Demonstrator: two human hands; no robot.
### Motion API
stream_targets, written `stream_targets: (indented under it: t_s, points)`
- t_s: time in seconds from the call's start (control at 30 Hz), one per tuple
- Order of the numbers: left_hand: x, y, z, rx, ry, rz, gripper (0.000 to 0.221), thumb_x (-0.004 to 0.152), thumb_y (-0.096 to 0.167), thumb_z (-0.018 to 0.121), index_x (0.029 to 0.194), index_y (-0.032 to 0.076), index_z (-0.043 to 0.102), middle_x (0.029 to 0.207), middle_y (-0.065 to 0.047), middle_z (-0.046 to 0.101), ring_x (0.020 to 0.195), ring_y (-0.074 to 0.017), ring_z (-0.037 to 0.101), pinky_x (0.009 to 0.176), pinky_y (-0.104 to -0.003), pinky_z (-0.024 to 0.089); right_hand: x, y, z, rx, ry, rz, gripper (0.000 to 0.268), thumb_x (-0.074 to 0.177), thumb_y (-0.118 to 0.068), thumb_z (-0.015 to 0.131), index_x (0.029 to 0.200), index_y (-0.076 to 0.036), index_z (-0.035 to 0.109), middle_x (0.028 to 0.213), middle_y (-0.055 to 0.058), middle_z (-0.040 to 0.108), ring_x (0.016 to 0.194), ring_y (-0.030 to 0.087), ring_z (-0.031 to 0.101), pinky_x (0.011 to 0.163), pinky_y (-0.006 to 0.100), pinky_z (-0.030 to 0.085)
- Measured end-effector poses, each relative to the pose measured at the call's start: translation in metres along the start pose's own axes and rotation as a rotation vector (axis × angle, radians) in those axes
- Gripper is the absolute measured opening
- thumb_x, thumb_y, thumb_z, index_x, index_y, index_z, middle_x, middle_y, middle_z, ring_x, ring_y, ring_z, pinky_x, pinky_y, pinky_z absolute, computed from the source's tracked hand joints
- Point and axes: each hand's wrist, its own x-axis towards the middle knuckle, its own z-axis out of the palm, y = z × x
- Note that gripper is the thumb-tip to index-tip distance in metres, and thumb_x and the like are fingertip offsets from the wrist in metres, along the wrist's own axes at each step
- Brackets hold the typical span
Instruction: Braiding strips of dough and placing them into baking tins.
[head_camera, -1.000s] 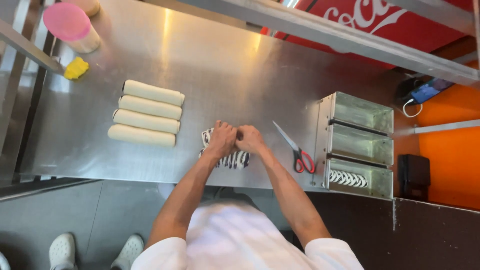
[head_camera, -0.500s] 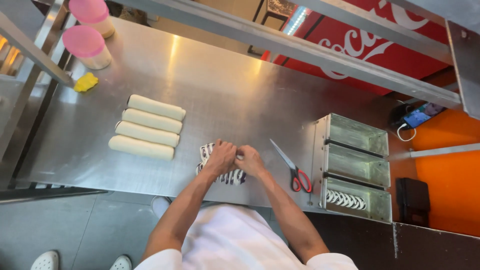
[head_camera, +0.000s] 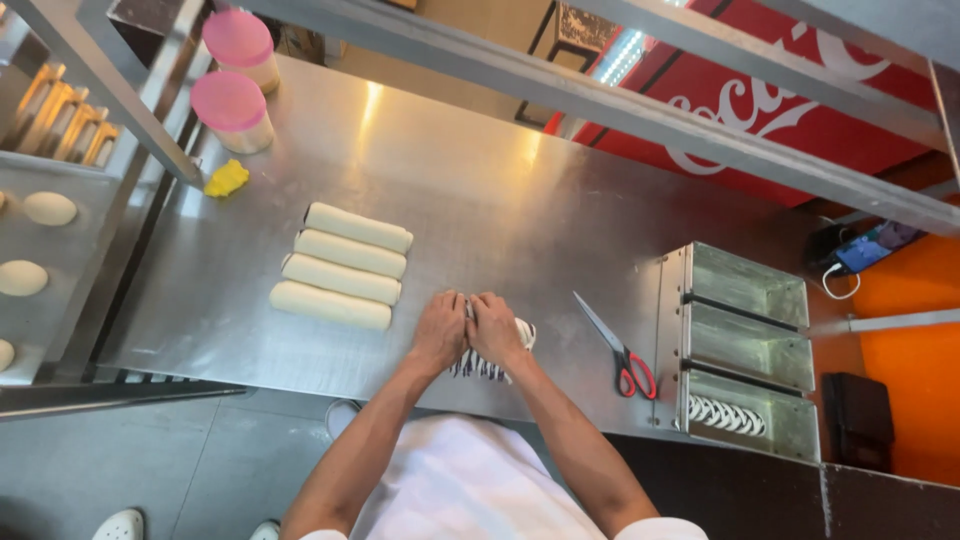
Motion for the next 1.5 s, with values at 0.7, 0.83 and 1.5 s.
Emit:
stream_targets:
  t_s: [0.7, 0.83, 1.5]
  points:
    - [0.001, 0.006, 0.005, 0.012, -0.066, -0.034, 0.040, 0.062, 0.029, 0.057, 0.097, 0.012, 0.050, 0.093, -0.004, 0.050, 0.094, -0.0189, 0.046, 0.078, -0.032, 0.035, -0.006, 0.004, -0.014, -0.099, -0.060, -0.009, 0.032, 0.074, -0.019, 0.058, 0.101, -0.002, 0.054, 0.090, 0.011, 0.052, 0.087, 0.026, 0.052, 0.072, 0.037, 0.041]
    - [0.002, 0.002, 0.001, 0.077, -0.072, 0.042, 0.032, 0.060, 0.032, 0.057, 0.083, 0.011, 0.053, 0.078, -0.004, 0.050, 0.080, -0.0194, 0.047, 0.070, -0.034, 0.035, -0.002, 0.011, -0.022, 0.043, -0.222, 0.044, 0.026, 0.076, -0.021, 0.057, 0.098, -0.007, 0.057, 0.089, 0.008, 0.056, 0.092, 0.024, 0.053, 0.079, 0.038, 0.038]
    - [-0.019, 0.019, -0.016, -0.254, 0.095, -0.050, 0.064, 0.063, 0.032, 0.071, 0.112, 0.004, 0.041, 0.101, -0.017, 0.046, 0.103, -0.0306, 0.043, 0.091, -0.039, 0.032, -0.035, 0.039, -0.020, 0.207, -0.006, 0.092, 0.035, 0.081, -0.024, 0.055, 0.110, -0.005, 0.048, 0.099, 0.015, 0.046, 0.097, 0.028, 0.046, 0.080, 0.036, 0.039]
